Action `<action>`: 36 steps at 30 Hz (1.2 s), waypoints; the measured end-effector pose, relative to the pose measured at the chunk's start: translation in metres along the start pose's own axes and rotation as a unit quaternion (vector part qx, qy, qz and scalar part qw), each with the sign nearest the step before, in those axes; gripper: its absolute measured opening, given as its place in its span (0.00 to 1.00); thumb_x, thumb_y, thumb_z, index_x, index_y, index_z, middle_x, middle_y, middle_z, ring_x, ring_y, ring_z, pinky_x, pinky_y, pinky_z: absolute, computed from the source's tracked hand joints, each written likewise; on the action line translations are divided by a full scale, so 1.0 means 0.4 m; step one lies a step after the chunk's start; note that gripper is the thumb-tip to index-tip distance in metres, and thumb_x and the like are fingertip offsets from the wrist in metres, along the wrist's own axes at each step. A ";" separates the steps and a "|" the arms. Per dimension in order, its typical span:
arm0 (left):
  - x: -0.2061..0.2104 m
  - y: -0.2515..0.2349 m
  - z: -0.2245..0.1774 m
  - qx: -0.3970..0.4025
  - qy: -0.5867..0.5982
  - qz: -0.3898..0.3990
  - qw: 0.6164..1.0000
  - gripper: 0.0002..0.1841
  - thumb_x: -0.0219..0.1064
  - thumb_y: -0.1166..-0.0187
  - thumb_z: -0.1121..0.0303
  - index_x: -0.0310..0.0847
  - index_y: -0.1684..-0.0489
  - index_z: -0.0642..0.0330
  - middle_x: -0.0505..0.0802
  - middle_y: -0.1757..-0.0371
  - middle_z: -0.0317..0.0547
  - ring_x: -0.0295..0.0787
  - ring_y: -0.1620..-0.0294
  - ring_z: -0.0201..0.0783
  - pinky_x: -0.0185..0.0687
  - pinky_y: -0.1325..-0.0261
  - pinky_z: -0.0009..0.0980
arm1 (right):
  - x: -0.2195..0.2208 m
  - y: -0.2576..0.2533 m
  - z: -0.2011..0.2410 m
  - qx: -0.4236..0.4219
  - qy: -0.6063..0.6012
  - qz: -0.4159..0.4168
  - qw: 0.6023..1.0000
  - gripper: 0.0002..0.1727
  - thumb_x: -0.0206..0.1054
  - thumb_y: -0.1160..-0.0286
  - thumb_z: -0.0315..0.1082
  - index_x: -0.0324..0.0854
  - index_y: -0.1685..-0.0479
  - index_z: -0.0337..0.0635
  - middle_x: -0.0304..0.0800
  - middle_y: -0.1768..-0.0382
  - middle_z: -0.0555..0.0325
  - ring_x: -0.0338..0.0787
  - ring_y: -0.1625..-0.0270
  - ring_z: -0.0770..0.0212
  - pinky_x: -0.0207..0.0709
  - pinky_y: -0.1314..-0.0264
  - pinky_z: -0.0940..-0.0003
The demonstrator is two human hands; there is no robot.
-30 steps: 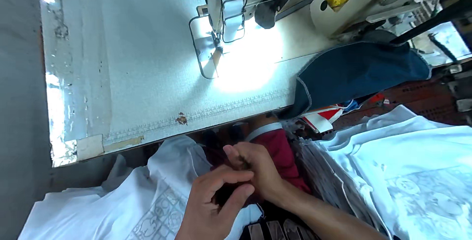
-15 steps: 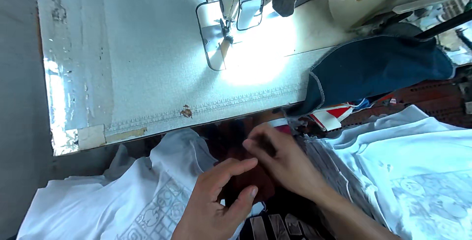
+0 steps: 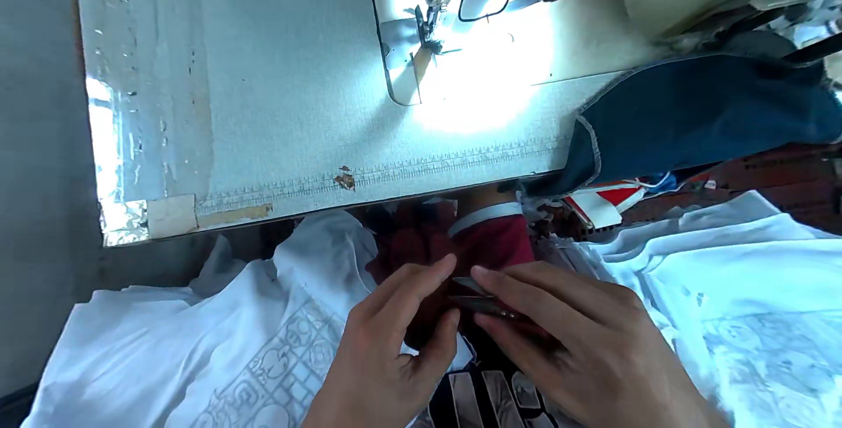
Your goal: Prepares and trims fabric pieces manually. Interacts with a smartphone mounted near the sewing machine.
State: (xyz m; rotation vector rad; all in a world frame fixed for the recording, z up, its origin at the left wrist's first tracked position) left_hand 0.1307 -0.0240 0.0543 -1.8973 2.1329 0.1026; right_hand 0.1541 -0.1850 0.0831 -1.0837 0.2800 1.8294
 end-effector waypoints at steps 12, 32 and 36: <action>-0.008 0.009 -0.009 0.000 -0.005 -0.010 1.000 0.23 0.71 0.24 0.74 0.81 0.29 0.69 0.91 0.43 0.46 0.90 0.45 0.30 0.92 0.44 0.25 | -0.008 0.000 0.003 0.012 0.035 -0.017 0.999 0.17 0.67 0.18 0.46 0.90 0.37 0.51 0.94 0.56 0.58 0.89 0.59 0.67 0.78 0.63 0.75; -0.006 0.016 -0.023 0.015 -0.057 -0.011 0.998 0.21 0.70 0.23 0.73 0.82 0.31 0.68 0.91 0.44 0.47 0.90 0.45 0.28 0.90 0.43 0.22 | -0.007 0.005 0.030 -0.001 0.070 -0.004 0.998 0.17 0.66 0.18 0.44 0.90 0.37 0.50 0.93 0.59 0.58 0.88 0.62 0.65 0.75 0.67 0.73; -0.004 0.017 -0.027 0.018 -0.086 -0.013 0.996 0.21 0.69 0.23 0.73 0.83 0.31 0.68 0.92 0.44 0.47 0.90 0.45 0.26 0.88 0.43 0.19 | -0.003 0.008 0.035 0.003 0.091 -0.003 0.996 0.17 0.66 0.18 0.44 0.90 0.38 0.49 0.93 0.60 0.58 0.88 0.63 0.64 0.74 0.69 0.72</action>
Point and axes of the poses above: each hand's wrist, its own y-axis away from the middle knuckle, its own x-axis out of the palm, z = x × y, the point moved 9 cm from there along -y, towards the middle knuckle
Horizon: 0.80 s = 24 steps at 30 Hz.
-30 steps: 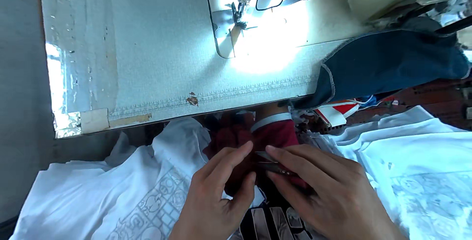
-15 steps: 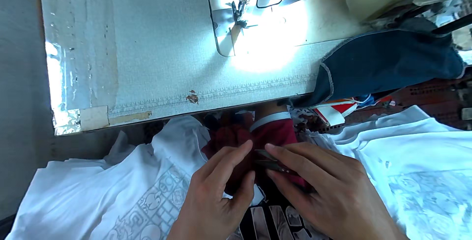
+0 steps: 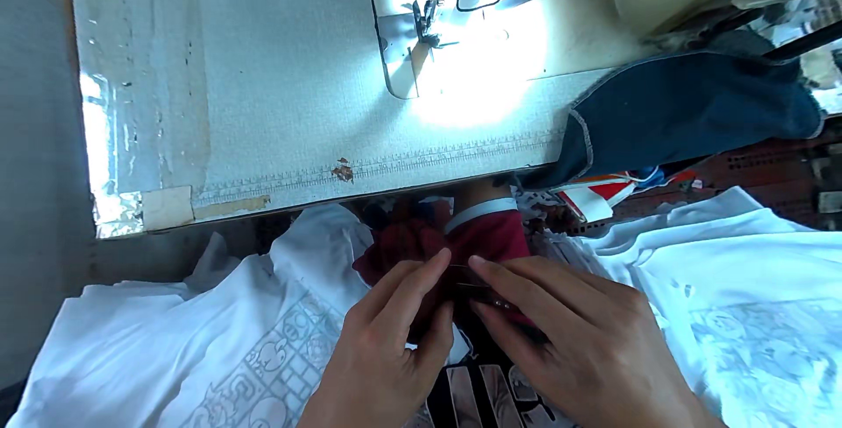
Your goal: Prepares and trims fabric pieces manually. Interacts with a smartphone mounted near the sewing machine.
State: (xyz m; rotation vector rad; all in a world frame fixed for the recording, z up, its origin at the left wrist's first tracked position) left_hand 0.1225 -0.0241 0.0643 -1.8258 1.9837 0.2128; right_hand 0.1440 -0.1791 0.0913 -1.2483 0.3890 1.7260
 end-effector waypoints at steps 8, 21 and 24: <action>0.007 0.005 0.026 -0.059 0.011 -0.025 0.998 0.25 0.71 0.26 0.73 0.79 0.28 0.71 0.92 0.43 0.47 0.91 0.47 0.28 0.92 0.48 0.23 | 0.024 0.001 0.013 0.034 0.030 -0.022 0.999 0.17 0.66 0.18 0.43 0.92 0.40 0.47 0.94 0.59 0.57 0.89 0.64 0.63 0.77 0.69 0.71; 0.000 0.002 0.046 -0.121 0.283 -0.039 0.951 0.24 0.70 0.26 0.81 0.78 0.29 0.75 0.92 0.35 0.51 0.94 0.43 0.37 0.94 0.44 0.31 | 0.066 0.004 -0.066 0.062 -0.333 -0.096 0.936 0.20 0.70 0.18 0.37 0.84 0.35 0.32 0.91 0.51 0.56 0.88 0.53 0.77 0.83 0.52 0.84; -0.005 0.003 0.043 -0.113 0.271 -0.043 0.955 0.23 0.70 0.26 0.81 0.78 0.30 0.76 0.92 0.35 0.50 0.94 0.44 0.36 0.94 0.46 0.30 | 0.060 -0.005 -0.087 0.088 -0.358 -0.074 0.927 0.22 0.66 0.15 0.39 0.79 0.33 0.31 0.90 0.48 0.57 0.88 0.50 0.76 0.85 0.50 0.82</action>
Point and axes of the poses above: each hand's wrist, its own y-axis away from the middle knuckle, its own x-axis out of the palm, z = x × y, the point moved 9 cm from there along -y, towards the middle knuckle
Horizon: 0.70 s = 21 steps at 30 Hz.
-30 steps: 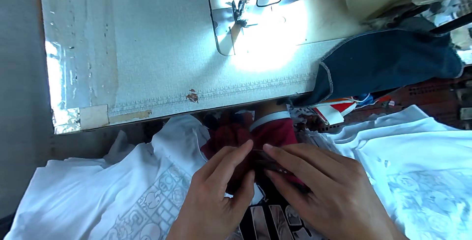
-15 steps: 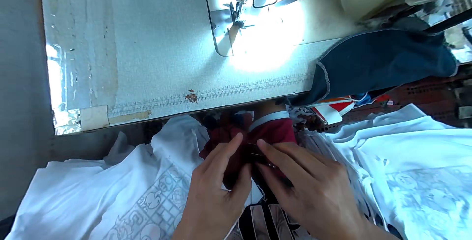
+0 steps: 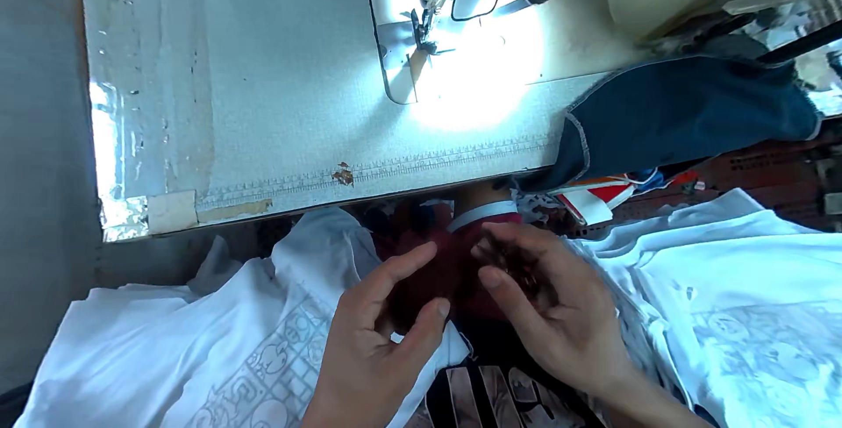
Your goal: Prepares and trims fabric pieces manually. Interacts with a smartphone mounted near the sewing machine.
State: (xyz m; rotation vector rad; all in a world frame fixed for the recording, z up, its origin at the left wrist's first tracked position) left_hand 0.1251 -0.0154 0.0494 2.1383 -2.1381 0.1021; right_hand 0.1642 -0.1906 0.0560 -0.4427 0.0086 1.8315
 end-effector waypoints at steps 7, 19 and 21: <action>0.001 0.003 0.005 0.032 -0.112 0.001 0.993 0.24 0.71 0.26 0.78 0.78 0.29 0.74 0.92 0.40 0.50 0.94 0.47 0.36 0.95 0.47 0.31 | 0.043 -0.021 0.050 -0.066 0.133 0.059 0.987 0.12 0.73 0.23 0.39 0.92 0.49 0.41 0.90 0.59 0.59 0.85 0.61 0.78 0.78 0.62 0.87; 0.001 0.022 0.051 -0.028 -0.143 0.092 0.985 0.40 0.66 0.24 0.73 0.50 0.12 0.76 0.90 0.32 0.48 0.90 0.34 0.35 0.90 0.33 0.35 | 0.132 -0.045 -0.006 -0.172 0.298 0.209 0.915 0.17 0.59 0.23 0.48 0.75 0.75 0.47 0.72 0.84 0.63 0.75 0.83 0.62 0.61 0.84 0.66; -0.003 0.024 0.055 -0.038 -0.126 0.091 0.987 0.35 0.62 0.18 0.74 0.51 0.12 0.76 0.92 0.36 0.47 0.92 0.40 0.33 0.92 0.39 0.31 | 0.142 -0.028 0.002 -0.188 0.278 0.207 0.919 0.18 0.58 0.24 0.48 0.75 0.77 0.48 0.71 0.85 0.63 0.74 0.84 0.63 0.61 0.86 0.66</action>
Point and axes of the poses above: each hand's wrist, its own y-axis away from the middle knuckle, its own x-axis out of the palm, z = x × y, the point moved 9 cm from there along -y, towards the middle knuckle
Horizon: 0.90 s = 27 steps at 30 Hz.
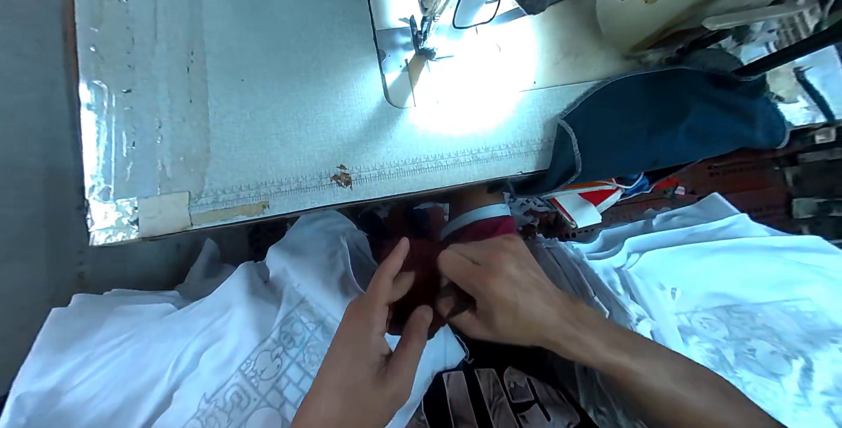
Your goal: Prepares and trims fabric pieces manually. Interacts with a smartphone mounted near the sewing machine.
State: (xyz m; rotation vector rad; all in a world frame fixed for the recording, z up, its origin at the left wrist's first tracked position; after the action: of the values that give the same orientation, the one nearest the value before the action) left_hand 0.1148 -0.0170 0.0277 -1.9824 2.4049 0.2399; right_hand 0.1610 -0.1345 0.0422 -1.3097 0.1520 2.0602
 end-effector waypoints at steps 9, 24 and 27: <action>-0.040 0.029 0.056 -0.047 0.011 -0.023 0.999 0.29 0.61 0.16 0.74 0.60 0.16 0.69 0.95 0.42 0.41 0.94 0.47 0.31 0.92 0.46 0.29 | -0.111 0.049 -0.170 0.171 -0.109 -0.118 0.972 0.13 0.57 0.22 0.36 0.76 0.76 0.44 0.69 0.84 0.70 0.66 0.80 0.83 0.58 0.79 0.86; -0.064 0.023 0.052 -0.052 0.193 -0.065 0.978 0.28 0.68 0.22 0.79 0.68 0.21 0.70 0.94 0.42 0.49 0.95 0.46 0.40 0.95 0.46 0.33 | -0.040 0.060 0.014 0.135 -0.092 -0.031 0.986 0.19 0.65 0.14 0.46 0.86 0.33 0.47 0.92 0.53 0.57 0.88 0.55 0.69 0.82 0.56 0.77; -0.066 0.026 0.048 -0.047 0.188 -0.067 0.979 0.27 0.68 0.21 0.78 0.68 0.22 0.71 0.95 0.43 0.48 0.95 0.46 0.40 0.95 0.46 0.33 | -0.047 0.051 0.022 0.121 -0.060 -0.030 0.990 0.18 0.66 0.15 0.45 0.88 0.35 0.49 0.93 0.53 0.58 0.89 0.54 0.68 0.81 0.56 0.76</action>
State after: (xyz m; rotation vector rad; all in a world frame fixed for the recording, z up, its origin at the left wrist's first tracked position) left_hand 0.1079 0.0132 0.0127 -2.4127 2.4874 -0.0297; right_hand 0.1470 -0.1551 0.0573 -1.0279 0.2950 1.9930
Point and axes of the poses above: each hand's wrist, its own y-axis away from the middle knuckle, its own x-axis out of the palm, z = x × y, the point moved 9 cm from there along -y, towards the middle knuckle
